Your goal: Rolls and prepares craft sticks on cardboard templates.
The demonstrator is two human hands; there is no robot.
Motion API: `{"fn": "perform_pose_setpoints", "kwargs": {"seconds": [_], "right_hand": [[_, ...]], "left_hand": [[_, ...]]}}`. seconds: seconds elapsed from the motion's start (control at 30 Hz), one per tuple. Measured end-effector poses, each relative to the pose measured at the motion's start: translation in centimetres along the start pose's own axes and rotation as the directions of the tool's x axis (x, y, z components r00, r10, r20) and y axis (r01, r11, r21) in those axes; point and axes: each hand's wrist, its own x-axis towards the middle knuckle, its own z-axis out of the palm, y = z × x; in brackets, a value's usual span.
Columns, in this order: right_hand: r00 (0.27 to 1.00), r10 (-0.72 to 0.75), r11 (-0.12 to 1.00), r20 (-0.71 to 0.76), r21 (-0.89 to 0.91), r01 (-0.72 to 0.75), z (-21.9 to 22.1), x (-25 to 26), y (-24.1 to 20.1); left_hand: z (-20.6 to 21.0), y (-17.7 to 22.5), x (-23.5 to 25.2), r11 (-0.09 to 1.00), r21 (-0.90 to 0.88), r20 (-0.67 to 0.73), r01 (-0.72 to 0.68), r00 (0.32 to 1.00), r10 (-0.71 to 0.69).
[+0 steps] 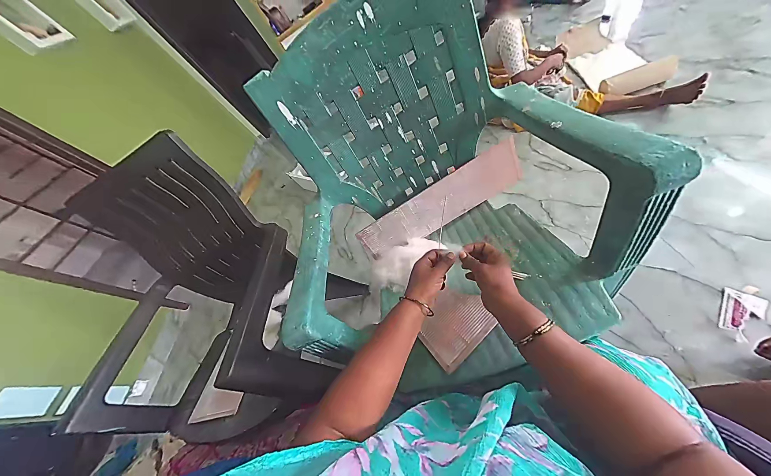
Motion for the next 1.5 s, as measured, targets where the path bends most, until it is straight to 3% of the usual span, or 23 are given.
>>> {"fn": "perform_pose_setpoints", "kwargs": {"seconds": [0.23, 0.47, 0.63, 0.7, 0.83, 0.9, 1.07, 1.2, 1.4, 1.5], "right_hand": [[0.996, -0.051, 0.997, 0.076, -0.046, 0.055, -0.9, 0.8, -0.3], [0.989, -0.003, 1.000, -0.146, 0.018, 0.006, -1.2, 1.6, -0.2], [0.990, 0.021, 0.996, -0.140, 0.091, -0.008, -1.1, 1.9, -0.3], [0.993, 0.023, 0.993, -0.112, 0.116, -0.010, -1.0, 1.9, -0.1], [0.998, 0.035, 0.985, -0.058, 0.169, -0.025, -0.9, 1.6, -0.4], [0.999, 0.050, 0.977, -0.021, 0.209, -0.044, -0.8, 1.3, -0.7], [0.993, 0.050, 0.973, 0.110, 0.219, -0.073, 0.1, -0.4, -0.8], [0.986, 0.025, 0.985, 0.166, 0.163, -0.052, 0.5, -2.2, -0.5], [0.989, 0.048, 0.970, 0.138, 0.229, -0.078, 0.5, -3.9, -0.7], [0.979, 0.016, 0.975, 0.204, 0.213, -0.060, 0.1, -4.4, -0.7]], "left_hand": [[-0.4, 0.7, 0.5, 0.960, 0.278, 0.056, -0.024, 0.998, 0.009], [-2.3, -0.4, 3.2, 0.916, 0.399, -0.058, 0.050, 0.998, -0.029], [-4.6, -1.2, 6.0, 0.656, 0.742, -0.164, 0.140, 0.986, -0.024], [-5.2, -1.7, 6.4, 0.599, 0.779, -0.207, 0.185, 0.978, -0.032], [-5.4, -1.5, 5.0, 0.732, 0.678, -0.305, 0.061, 0.930, 0.205], [-5.0, -0.7, 3.5, 0.802, 0.596, -0.302, -0.025, 0.919, 0.254], [-3.5, 0.2, -0.8, 0.953, 0.271, -0.104, -0.135, 0.980, 0.169], [-3.2, 1.0, -3.5, 0.968, 0.225, 0.026, -0.114, 0.993, 0.111], [-3.8, 1.0, -6.1, 0.976, 0.191, -0.029, -0.104, 0.993, 0.111], [-4.2, 1.4, -7.5, 0.976, 0.199, -0.031, -0.088, 0.995, 0.096]]}}
